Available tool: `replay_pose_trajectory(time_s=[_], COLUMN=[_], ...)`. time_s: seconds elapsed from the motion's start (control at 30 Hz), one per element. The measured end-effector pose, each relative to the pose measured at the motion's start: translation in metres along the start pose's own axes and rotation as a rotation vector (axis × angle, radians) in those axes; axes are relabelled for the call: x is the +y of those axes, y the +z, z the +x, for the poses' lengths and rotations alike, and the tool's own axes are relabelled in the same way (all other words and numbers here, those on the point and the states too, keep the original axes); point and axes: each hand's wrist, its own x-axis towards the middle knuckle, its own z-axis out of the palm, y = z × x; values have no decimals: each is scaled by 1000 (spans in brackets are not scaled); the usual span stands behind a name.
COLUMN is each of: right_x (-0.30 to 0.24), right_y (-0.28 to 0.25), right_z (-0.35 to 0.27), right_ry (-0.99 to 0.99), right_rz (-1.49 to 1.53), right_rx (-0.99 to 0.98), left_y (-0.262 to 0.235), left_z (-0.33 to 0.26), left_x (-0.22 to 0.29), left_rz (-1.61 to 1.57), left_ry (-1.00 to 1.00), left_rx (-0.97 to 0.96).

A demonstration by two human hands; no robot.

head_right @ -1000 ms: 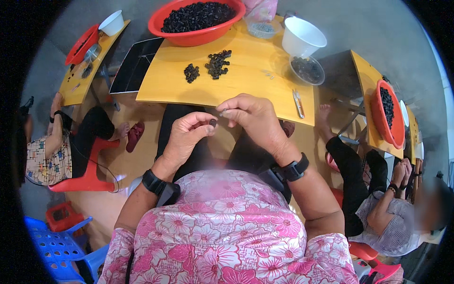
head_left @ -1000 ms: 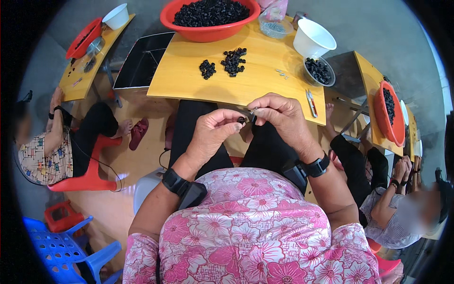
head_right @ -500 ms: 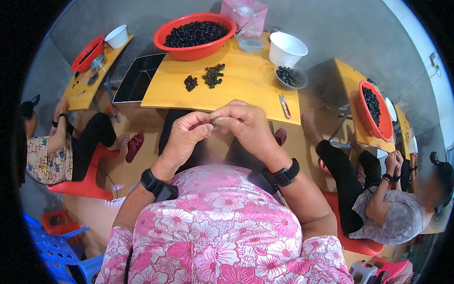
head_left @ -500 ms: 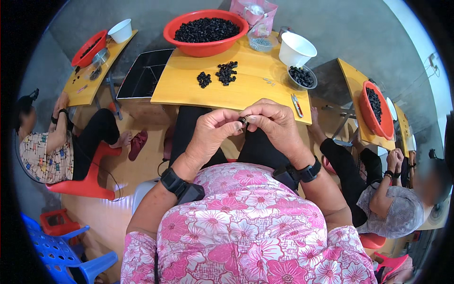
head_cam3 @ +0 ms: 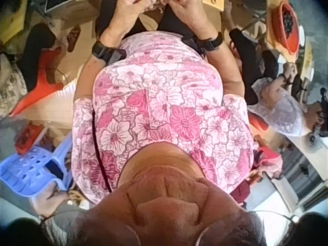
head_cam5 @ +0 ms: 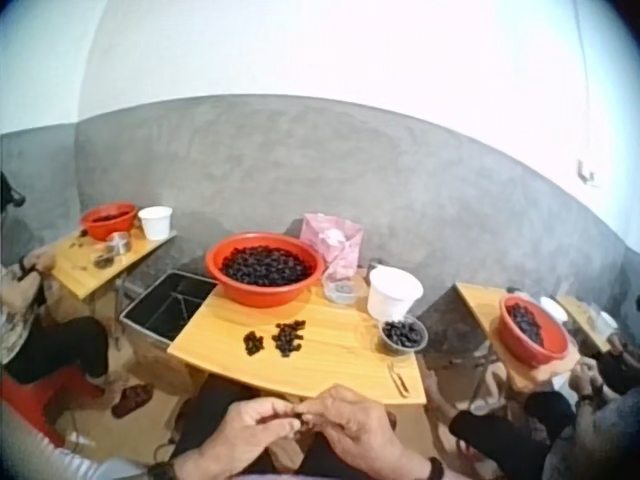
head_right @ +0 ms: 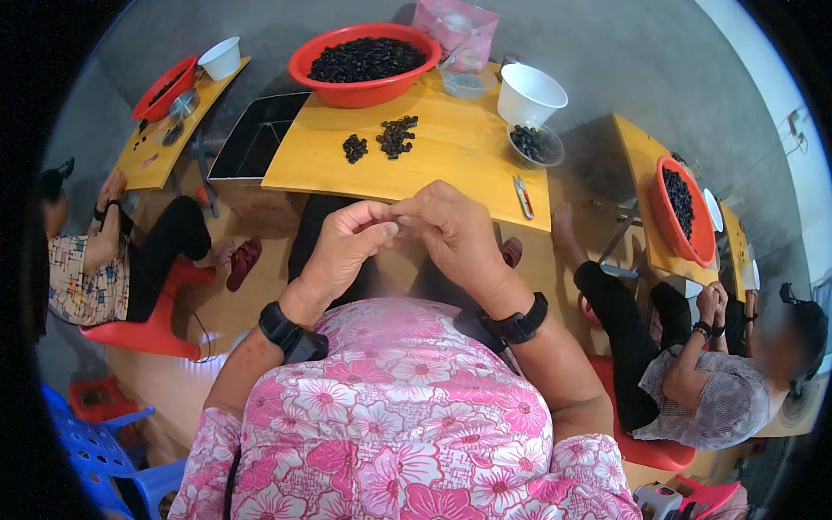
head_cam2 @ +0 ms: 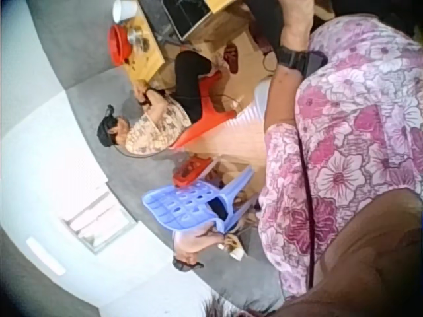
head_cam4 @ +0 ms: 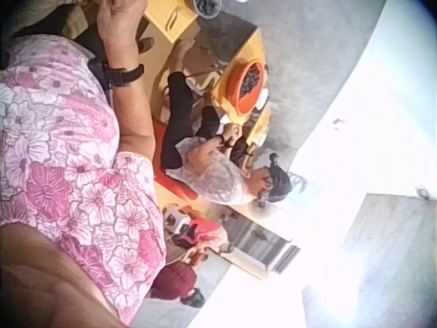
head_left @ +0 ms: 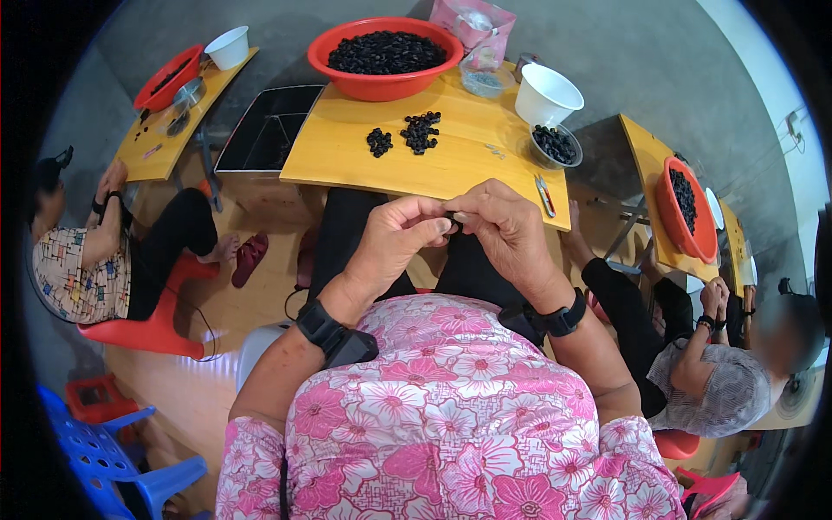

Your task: Assembling small black plastic components by hand at a workbench.

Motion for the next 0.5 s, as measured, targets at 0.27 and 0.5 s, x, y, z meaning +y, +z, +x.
replay_pose_trajectory(time_s=[0.27,0.5], right_x=[-1,2], right_y=[9,11], right_z=[-9,-7], right_ry=[136,-10], right_rz=[142,-29], right_rx=[98,59], left_y=[-5,-6], left_z=[1,0], left_x=[-8,-10], left_rz=[-92,-86], left_ry=[-8,-18], left_rx=[17,46])
